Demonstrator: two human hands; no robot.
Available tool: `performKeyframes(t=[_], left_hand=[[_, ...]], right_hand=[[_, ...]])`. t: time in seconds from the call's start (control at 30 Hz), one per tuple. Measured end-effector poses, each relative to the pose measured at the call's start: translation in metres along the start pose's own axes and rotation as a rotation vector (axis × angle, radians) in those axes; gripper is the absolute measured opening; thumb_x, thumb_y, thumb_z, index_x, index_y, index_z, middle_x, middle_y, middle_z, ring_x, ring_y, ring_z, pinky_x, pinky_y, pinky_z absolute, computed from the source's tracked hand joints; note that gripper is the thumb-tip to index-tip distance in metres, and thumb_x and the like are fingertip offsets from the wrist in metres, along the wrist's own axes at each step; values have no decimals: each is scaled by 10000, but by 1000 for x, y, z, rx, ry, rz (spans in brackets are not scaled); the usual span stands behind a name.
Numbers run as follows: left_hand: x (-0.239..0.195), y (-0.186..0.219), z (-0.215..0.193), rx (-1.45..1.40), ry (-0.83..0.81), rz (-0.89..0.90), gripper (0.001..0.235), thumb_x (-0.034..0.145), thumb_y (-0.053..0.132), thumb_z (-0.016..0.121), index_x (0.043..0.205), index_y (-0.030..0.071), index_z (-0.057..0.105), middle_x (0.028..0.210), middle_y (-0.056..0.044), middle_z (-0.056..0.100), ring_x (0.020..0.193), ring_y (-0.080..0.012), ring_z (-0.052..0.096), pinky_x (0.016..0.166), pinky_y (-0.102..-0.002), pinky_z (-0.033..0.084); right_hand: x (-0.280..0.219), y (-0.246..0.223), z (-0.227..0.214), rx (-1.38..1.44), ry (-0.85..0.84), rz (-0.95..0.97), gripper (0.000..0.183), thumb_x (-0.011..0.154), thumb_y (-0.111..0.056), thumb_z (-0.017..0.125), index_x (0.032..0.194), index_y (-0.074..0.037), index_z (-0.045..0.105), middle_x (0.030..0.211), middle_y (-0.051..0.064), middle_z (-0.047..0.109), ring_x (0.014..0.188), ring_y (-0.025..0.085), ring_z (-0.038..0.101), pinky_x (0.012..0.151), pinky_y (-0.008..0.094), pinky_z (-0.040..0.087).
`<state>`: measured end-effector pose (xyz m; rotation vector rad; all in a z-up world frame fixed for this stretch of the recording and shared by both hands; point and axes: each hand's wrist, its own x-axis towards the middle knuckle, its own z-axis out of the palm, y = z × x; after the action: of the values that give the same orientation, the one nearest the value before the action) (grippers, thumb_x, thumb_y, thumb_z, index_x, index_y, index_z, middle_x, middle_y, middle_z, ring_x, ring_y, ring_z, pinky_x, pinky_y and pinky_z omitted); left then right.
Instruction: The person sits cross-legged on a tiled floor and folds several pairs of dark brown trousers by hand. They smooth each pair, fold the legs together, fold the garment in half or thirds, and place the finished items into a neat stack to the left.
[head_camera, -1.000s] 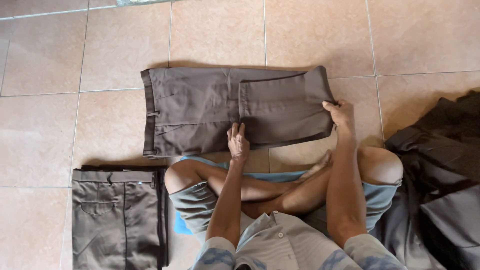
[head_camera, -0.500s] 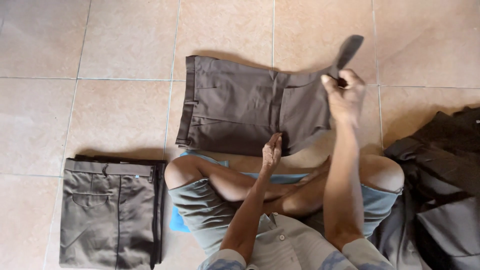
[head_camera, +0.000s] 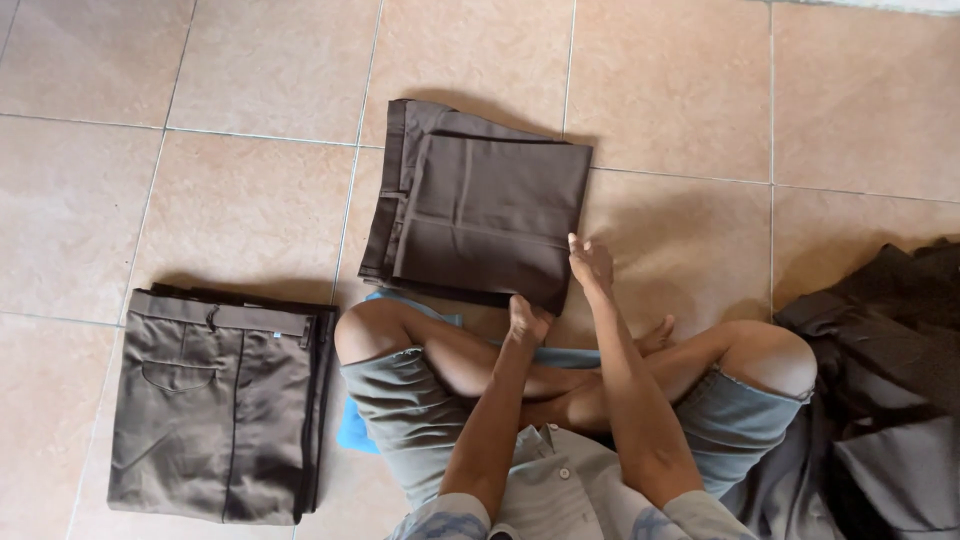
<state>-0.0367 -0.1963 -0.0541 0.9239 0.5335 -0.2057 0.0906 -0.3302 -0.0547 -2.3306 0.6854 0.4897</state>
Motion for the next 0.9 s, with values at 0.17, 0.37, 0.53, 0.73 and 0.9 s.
performKeyframes(t=[0.17,0.37,0.53,0.73,0.9], left_hand=[[53,-81,-25,-470,188,-161,452,940,219,508,1247,-112,515,1243,-268,573,1204,-396,579,992,-511,508],[14,64,-25,436,-173,-206,269,922,159,682,1101,-40,704,948,-237,754,771,-321,759,691,-424,636],[49,123,-60,1215,465,421,197,891,278,694,1048,163,659,958,-111,670,916,-375,703,804,-535,568],[88,123,-66,1334,602,76,411,885,549,681,1134,225,636,1227,-41,544,1199,-336,510,1040,-560,373],[114,108,-90,1196,615,71,298,923,437,635,1132,224,646,1216,-66,594,1163,-345,607,1004,-558,463]], right_hand=[[18,20,21,363,22,-28,607,833,-530,805,1235,-83,719,1146,142,741,1116,335,693,872,483,590],[40,52,-52,419,208,-23,493,744,-478,896,1050,-107,790,957,128,755,951,314,730,718,427,578],[6,61,-93,603,178,4,525,818,-371,894,1140,-3,703,984,171,695,925,286,665,685,449,547],[-68,9,-112,750,147,129,772,944,-422,742,1420,134,496,1461,347,468,1434,456,400,1117,601,374],[-20,44,-89,676,161,101,666,934,-375,766,1326,121,558,1341,319,556,1353,433,497,1032,595,432]])
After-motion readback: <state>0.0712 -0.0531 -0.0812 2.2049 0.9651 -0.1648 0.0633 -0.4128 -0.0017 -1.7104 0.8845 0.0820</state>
